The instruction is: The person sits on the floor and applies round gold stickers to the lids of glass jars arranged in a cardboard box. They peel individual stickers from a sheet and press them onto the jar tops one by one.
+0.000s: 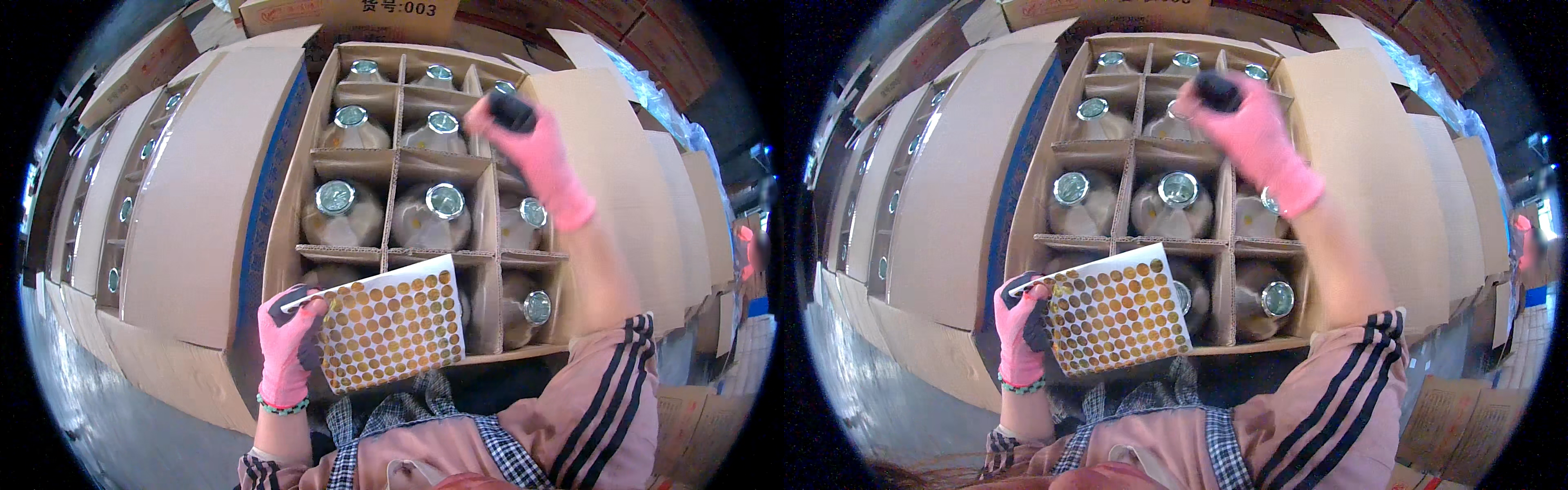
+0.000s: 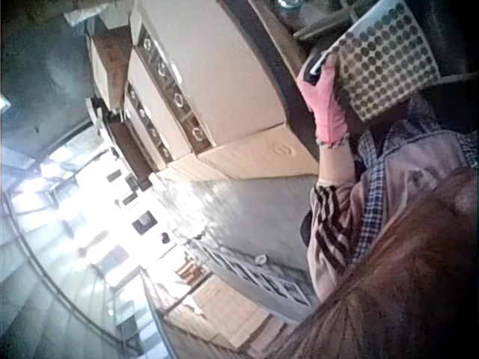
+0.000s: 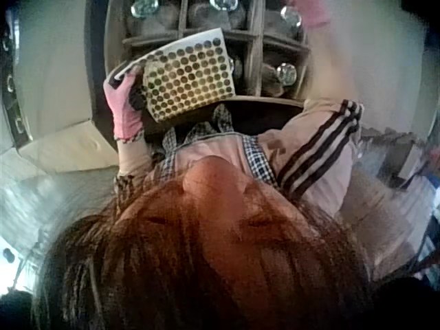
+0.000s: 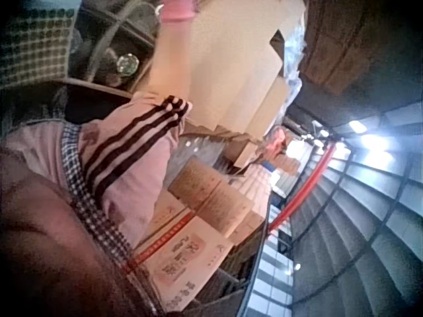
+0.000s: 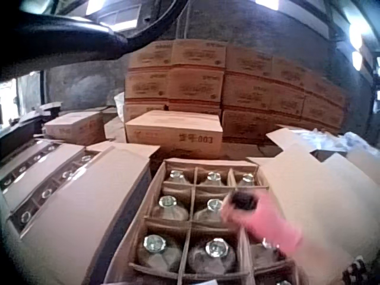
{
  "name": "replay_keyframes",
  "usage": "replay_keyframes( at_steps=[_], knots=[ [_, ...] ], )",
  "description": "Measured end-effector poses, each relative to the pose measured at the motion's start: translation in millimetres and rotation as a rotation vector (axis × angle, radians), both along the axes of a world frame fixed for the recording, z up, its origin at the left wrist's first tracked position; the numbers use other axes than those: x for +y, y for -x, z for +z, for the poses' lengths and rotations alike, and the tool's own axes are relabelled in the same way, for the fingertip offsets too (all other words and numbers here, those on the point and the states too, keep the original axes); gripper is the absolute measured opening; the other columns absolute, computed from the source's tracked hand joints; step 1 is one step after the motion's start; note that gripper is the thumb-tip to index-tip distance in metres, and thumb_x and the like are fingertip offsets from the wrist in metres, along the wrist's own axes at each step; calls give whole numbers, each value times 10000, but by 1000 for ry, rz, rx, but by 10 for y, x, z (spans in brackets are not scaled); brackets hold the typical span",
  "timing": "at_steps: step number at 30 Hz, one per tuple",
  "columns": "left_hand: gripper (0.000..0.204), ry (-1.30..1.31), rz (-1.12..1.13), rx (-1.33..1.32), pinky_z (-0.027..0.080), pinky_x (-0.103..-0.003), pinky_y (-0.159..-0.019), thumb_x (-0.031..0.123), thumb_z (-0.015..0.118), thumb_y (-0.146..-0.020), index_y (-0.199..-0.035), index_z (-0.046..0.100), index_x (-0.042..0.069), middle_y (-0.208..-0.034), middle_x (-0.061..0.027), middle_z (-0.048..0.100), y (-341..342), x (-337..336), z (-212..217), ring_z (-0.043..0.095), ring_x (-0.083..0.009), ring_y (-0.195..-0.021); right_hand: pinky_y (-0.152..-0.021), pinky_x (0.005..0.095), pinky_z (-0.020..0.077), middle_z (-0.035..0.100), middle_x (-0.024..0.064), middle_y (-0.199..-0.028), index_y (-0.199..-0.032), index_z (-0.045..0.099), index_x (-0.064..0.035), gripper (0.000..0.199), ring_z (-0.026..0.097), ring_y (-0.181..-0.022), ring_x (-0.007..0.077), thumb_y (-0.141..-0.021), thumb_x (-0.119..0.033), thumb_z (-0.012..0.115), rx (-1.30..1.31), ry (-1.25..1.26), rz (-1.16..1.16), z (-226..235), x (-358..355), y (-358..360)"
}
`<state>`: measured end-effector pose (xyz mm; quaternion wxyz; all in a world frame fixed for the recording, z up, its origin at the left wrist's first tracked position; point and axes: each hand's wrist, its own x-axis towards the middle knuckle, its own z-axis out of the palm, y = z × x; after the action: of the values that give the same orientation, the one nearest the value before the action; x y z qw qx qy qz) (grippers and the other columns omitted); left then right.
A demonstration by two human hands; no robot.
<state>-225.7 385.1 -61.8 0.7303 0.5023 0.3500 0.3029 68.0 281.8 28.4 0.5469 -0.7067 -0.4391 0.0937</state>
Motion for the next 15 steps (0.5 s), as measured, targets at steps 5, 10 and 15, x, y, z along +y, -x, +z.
replay_keyframes(
  at_steps=[5,10,15],
  knots=[
    [239,8,-64,0,438,-210,-674,97,662,-705,-890,602,-41,-807,-51,613,-47,7,25,560,-100,-734,-612,223,413,582,-23,-683,-745,624,-20,156,500,-639,66,-718,-155,696,-8,-143,-386,-300,-377,-1242],
    [245,-46,-242,239,450,-226,-675,53,693,-645,-853,608,-44,-789,-58,615,-74,27,302,567,-106,-741,-611,246,437,592,14,-661,-752,627,-27,171,518,-622,79,-702,-175,698,47,-47,-529,-646,-517,-1389],
    [293,-230,-483,145,475,-255,-655,-9,654,-587,-865,573,-47,-784,-79,598,-562,978,650,583,-161,-722,-583,227,399,580,-12,-683,-816,630,-29,231,490,-627,71,-716,-228,693,60,196,-597,-627,-780,-1754]
  ],
)
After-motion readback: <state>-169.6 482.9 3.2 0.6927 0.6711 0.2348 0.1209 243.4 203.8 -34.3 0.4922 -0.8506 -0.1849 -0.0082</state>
